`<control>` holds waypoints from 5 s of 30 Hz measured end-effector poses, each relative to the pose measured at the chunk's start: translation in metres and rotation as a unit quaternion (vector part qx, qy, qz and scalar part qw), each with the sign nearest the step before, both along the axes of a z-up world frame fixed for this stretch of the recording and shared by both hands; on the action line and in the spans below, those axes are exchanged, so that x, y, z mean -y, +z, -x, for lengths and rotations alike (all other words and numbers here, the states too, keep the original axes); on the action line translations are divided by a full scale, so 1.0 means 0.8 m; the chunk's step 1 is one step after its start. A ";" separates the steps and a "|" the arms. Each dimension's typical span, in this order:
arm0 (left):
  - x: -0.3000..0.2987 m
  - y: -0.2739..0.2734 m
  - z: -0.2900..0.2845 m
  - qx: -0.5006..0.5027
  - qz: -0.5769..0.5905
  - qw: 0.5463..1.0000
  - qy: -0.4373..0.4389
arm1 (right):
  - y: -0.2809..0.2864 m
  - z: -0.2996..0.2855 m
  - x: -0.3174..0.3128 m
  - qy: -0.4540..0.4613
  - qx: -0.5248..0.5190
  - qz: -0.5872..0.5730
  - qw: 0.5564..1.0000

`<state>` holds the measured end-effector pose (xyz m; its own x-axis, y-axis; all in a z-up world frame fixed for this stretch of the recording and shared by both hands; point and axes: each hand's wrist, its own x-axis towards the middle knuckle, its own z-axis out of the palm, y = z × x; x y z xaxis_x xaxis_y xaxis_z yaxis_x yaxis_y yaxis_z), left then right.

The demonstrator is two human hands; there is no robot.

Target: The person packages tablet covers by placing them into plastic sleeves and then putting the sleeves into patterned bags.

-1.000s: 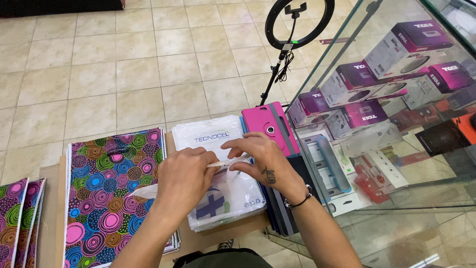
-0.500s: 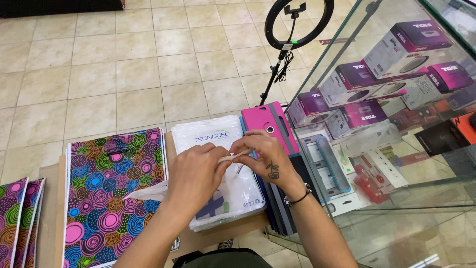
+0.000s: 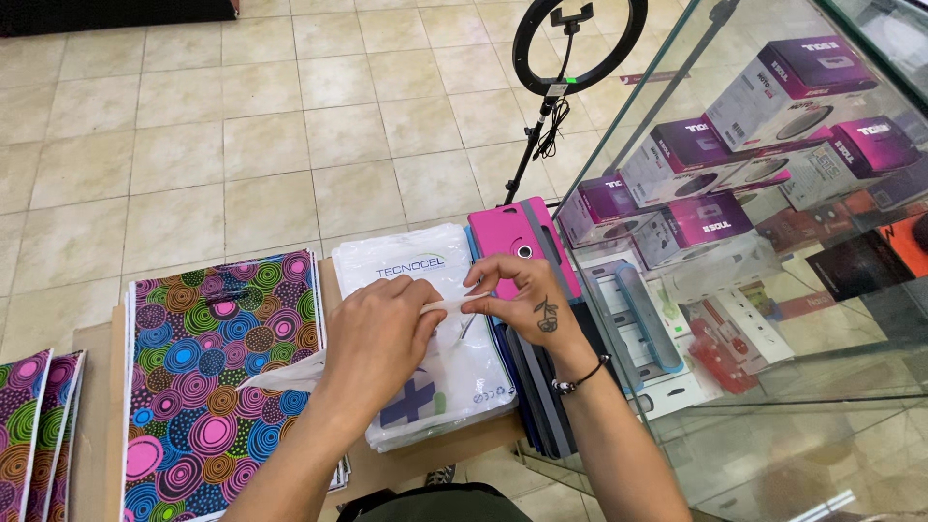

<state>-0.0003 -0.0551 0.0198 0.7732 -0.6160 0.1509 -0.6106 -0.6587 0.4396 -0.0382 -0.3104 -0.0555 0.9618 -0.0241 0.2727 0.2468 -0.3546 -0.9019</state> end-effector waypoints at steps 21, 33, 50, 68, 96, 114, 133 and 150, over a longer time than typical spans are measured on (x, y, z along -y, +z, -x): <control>-0.170 0.034 -0.016 -0.161 -0.280 0.930 0.177 | -0.064 -0.015 0.024 0.156 -0.019 -0.229 0.961; -0.186 -0.300 -0.078 -0.258 0.231 0.914 0.209 | -0.211 -0.074 -0.009 0.065 -0.206 -0.202 0.955; -0.091 0.010 -0.023 -0.131 0.130 0.981 0.057 | -0.322 -0.005 -0.105 0.167 -0.113 -0.584 0.787; -0.238 -0.378 0.005 -0.429 0.012 0.830 0.356 | -0.181 0.069 0.034 -0.075 -0.235 -0.325 0.913; -0.266 -0.433 -0.005 -0.302 0.043 0.903 0.304 | -0.227 0.130 -0.004 -0.220 -0.207 -0.424 0.854; -0.408 -0.393 -0.012 0.090 -0.211 0.965 -0.128 | -0.211 0.124 -0.001 -0.339 -0.116 -0.429 0.829; -0.636 -0.434 -0.048 0.096 -0.424 0.882 -0.180 | -0.215 0.096 -0.033 -0.332 -0.128 -0.432 0.829; -0.349 -0.395 0.034 -0.235 -0.208 0.947 0.069 | -0.214 0.086 -0.055 -0.340 -0.138 -0.423 0.828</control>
